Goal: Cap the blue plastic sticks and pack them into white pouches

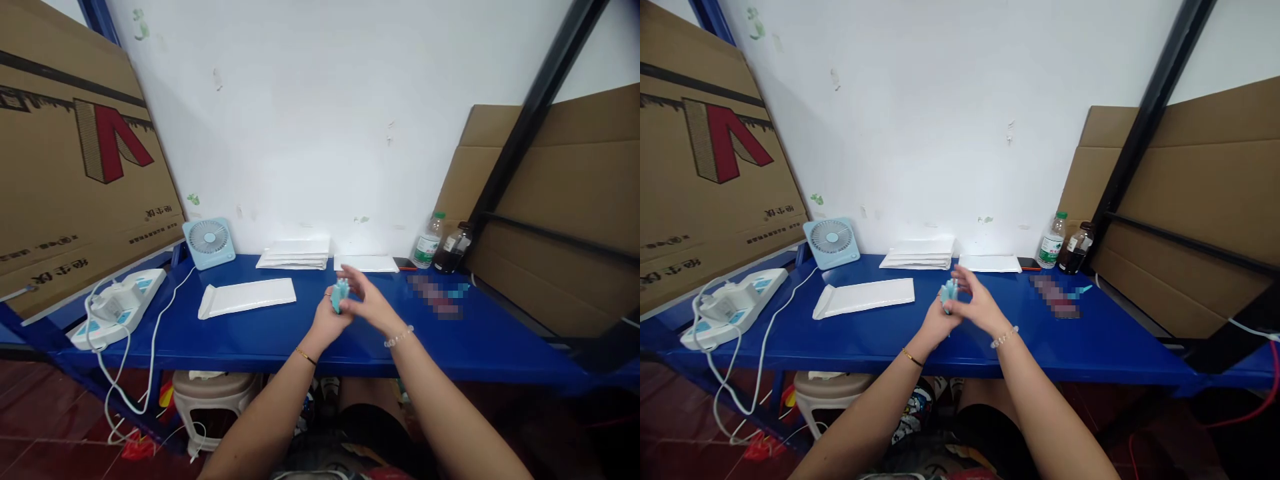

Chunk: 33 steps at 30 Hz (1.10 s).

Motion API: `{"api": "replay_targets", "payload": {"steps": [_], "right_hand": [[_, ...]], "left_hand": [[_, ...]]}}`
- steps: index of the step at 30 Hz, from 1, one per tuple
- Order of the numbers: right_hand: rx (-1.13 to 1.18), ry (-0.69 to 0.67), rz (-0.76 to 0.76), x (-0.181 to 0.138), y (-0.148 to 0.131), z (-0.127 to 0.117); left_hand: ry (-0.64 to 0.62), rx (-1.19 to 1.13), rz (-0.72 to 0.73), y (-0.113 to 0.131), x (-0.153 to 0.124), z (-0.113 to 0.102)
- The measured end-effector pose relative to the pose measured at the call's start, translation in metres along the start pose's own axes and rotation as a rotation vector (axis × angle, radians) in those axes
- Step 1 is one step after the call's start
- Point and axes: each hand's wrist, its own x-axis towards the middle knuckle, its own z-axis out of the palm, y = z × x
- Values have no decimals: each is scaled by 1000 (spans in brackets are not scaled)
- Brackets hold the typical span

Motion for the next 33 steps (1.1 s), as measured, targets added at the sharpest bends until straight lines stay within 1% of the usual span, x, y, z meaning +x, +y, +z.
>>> {"api": "replay_targets", "payload": {"steps": [1, 3, 5, 6, 7, 8, 9, 10, 11, 12, 14, 16, 18, 20, 22, 23, 24, 25, 26, 27, 28, 29, 31, 33], "right_hand": [[-2, -6, 42, -5, 5, 5], [8, 49, 77, -14, 11, 17], [29, 144, 37, -22, 12, 28], [52, 195, 19, -24, 12, 31], [87, 246, 15, -26, 11, 31], [136, 304, 29, -27, 11, 29], [194, 364, 52, -27, 12, 25], [246, 423, 75, -28, 14, 19], [284, 466, 91, -28, 16, 13], [303, 490, 105, -29, 20, 6], [290, 472, 146, -32, 27, -3], [247, 424, 196, -37, 32, -8], [219, 398, 221, -42, 33, -7], [217, 394, 227, -46, 31, -6], [227, 372, 238, -47, 28, -5], [227, 359, 251, -47, 26, -6], [221, 349, 266, -47, 25, -6], [207, 350, 281, -47, 23, -7], [188, 361, 293, -48, 22, -7], [169, 377, 299, -48, 20, -6], [155, 395, 298, -48, 18, -5], [149, 405, 292, -48, 15, -2], [161, 386, 278, -48, 10, 4], [161, 360, 272, -47, 7, 10]], "left_hand": [[13, 14, -9, 3, -2, 4], [43, 24, 23, 8, -9, 10], [-35, 20, 132, 12, -17, 10], [-106, 62, 200, 13, -20, 4], [-185, 129, 257, 13, -22, -6], [-230, 213, 296, 11, -22, -20], [-276, 299, 301, 9, -20, -39], [-344, 376, 294, 5, -15, -62], [-366, 443, 261, 0, -7, -87], [-340, 511, 196, -6, 3, -113], [-195, 672, -11, -23, 27, -165], [-151, 789, -200, -41, 49, -208], [-200, 836, -349, -58, 65, -237], [-236, 809, -433, -69, 71, -251], [-210, 733, -473, -72, 68, -252], [-181, 617, -491, -69, 64, -249], [-182, 423, -511, -64, 59, -242], [-129, 186, -538, -57, 54, -232], [-48, -48, -567, -48, 48, -219], [80, -261, -557, -39, 42, -204], [206, -464, -490, -30, 36, -187], [283, -654, -426, -20, 31, -168], [414, -935, -276, -4, 19, -132], [498, -1095, -186, 7, 7, -99]]}}
